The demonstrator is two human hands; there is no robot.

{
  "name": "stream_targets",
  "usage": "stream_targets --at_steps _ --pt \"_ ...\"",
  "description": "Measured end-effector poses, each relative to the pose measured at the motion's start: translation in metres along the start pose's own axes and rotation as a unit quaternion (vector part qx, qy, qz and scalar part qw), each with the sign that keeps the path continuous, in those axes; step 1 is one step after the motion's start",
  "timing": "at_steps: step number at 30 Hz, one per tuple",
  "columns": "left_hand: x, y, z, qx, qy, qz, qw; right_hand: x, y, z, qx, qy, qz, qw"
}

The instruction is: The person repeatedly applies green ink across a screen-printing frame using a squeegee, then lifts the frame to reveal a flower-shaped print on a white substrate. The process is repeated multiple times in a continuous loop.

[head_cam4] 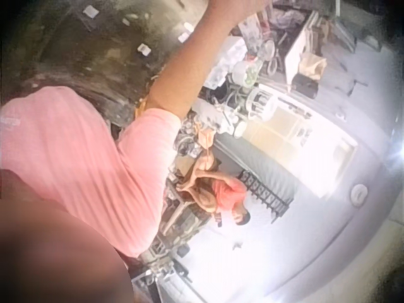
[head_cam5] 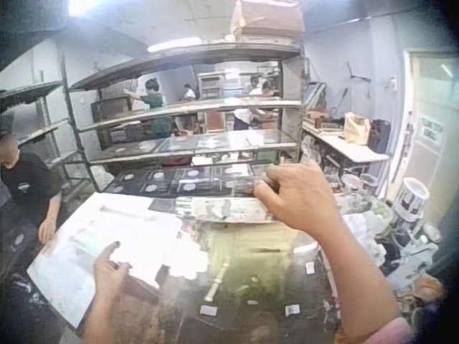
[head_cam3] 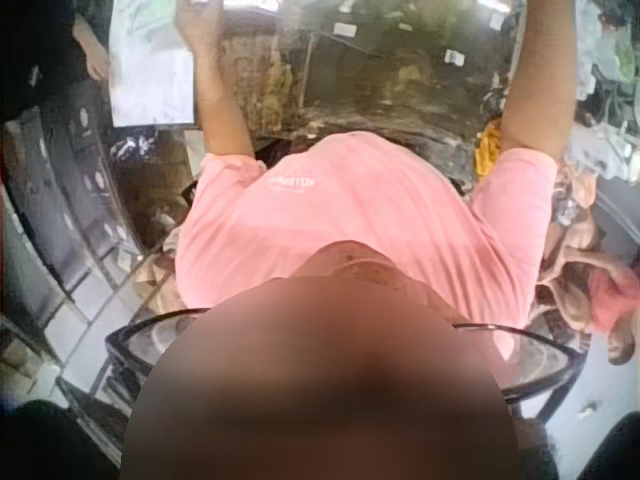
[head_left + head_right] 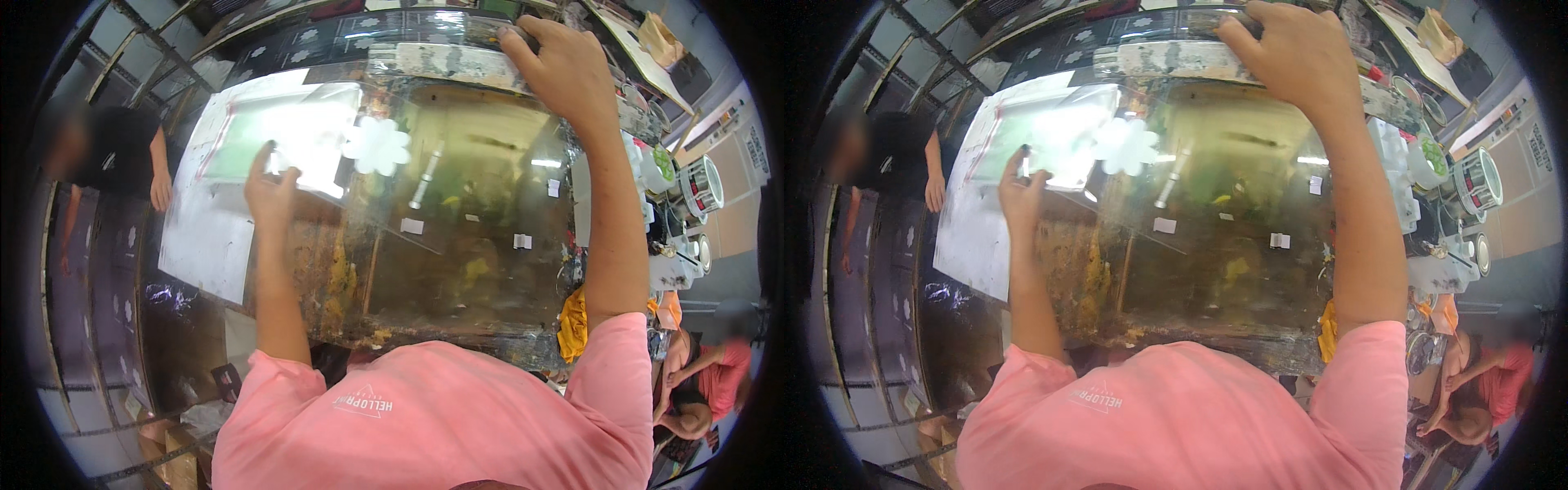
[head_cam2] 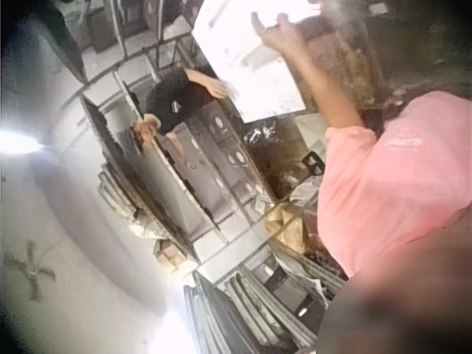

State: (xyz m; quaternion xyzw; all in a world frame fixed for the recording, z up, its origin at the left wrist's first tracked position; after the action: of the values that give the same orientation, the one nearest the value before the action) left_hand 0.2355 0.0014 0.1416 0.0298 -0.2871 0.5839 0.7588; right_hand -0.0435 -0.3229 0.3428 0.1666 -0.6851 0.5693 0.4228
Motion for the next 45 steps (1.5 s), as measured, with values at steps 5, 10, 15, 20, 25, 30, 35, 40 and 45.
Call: stream_targets --at_steps 5,10,15,20,25,30,35,40,45 --pt "0.098 -0.079 -0.076 -0.069 -0.142 0.107 0.982 -0.004 0.001 0.001 -0.007 0.021 -0.023 0.999" --pt "0.15 -0.102 -0.126 0.032 -0.291 0.233 0.927 -0.006 0.007 -0.001 -0.003 0.026 -0.026 0.999" --pt "0.018 -0.025 -0.04 -0.249 -0.417 0.051 0.873 0.0 0.005 -0.001 -0.005 0.006 0.018 1.0" --pt "-0.065 0.017 -0.022 -0.27 -0.507 -0.092 0.813 -0.004 0.001 0.002 -0.03 0.008 -0.02 0.999" --pt "-0.067 0.003 -0.042 -0.172 -0.471 -0.139 0.854 0.003 0.006 -0.004 0.0 -0.001 0.024 1.0" --pt "-0.044 -0.027 -0.003 -0.134 -0.302 -0.121 0.936 -0.005 0.002 0.004 -0.011 0.011 -0.01 1.0" --pt "-0.1 0.021 0.058 -0.2 -0.353 -0.259 0.877 0.0 0.001 -0.001 0.0 0.014 0.015 1.0" --pt "-0.216 0.142 0.086 -0.306 -0.247 -0.354 0.849 0.007 -0.001 0.001 -0.014 -0.033 0.031 0.999" --pt "-0.294 0.226 0.094 -0.393 -0.2 -0.389 0.809 0.01 -0.001 -0.004 0.003 -0.018 0.044 0.999"
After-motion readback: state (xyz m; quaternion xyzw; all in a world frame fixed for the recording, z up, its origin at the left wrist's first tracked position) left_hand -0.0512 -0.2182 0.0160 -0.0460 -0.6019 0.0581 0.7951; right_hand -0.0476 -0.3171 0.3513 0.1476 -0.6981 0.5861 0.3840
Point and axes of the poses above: each hand's wrist, its own y-axis away from the middle knuckle, its own x-axis out of the back of the hand, z = x × y, the point moved 10 cm from there along -y, towards the middle knuckle, and after that the axes turned 3 degrees about x, right-handed, at the moved point
